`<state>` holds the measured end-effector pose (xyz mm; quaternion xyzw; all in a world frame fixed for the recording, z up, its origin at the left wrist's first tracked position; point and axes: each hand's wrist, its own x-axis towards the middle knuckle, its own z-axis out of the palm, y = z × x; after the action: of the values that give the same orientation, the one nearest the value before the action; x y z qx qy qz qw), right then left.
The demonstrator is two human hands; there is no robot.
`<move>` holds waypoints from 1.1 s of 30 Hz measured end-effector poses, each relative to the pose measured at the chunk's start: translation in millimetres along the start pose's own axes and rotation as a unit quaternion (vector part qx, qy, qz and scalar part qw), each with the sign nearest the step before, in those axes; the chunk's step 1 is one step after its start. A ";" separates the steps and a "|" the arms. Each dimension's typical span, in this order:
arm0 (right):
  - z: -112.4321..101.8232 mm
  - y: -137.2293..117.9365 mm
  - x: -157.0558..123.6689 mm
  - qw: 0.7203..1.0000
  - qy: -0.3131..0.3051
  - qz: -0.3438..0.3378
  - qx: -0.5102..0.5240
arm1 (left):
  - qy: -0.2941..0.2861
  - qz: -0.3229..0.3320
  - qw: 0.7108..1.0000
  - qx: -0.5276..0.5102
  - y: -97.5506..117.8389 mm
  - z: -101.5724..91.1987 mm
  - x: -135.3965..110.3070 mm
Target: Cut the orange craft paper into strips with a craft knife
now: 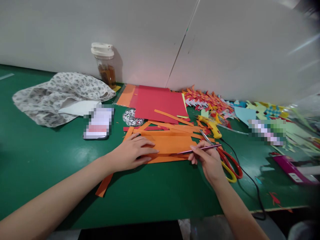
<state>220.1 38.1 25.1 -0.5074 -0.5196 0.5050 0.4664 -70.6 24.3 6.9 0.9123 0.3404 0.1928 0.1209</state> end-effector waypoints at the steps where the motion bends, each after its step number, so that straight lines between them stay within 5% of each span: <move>1: -5.4 0.0 1.1 1.000 0.010 -0.001 -0.001 | -0.002 0.000 1.000 0.001 0.0 0.1 0.0; 22: -81.6 2.6 9.1 0.984 0.172 -0.045 0.003 | -0.008 -0.003 1.000 0.007 -1.4 1.1 -1.8; 33: -32.9 -17.3 -6.0 0.964 0.206 -0.167 0.001 | -0.017 -0.011 1.000 -0.001 1.0 -2.2 0.5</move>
<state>252.3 34.2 44.3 -0.5059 -0.4895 0.3045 0.6417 -70.7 24.2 9.3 0.9116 0.3484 0.1757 0.1295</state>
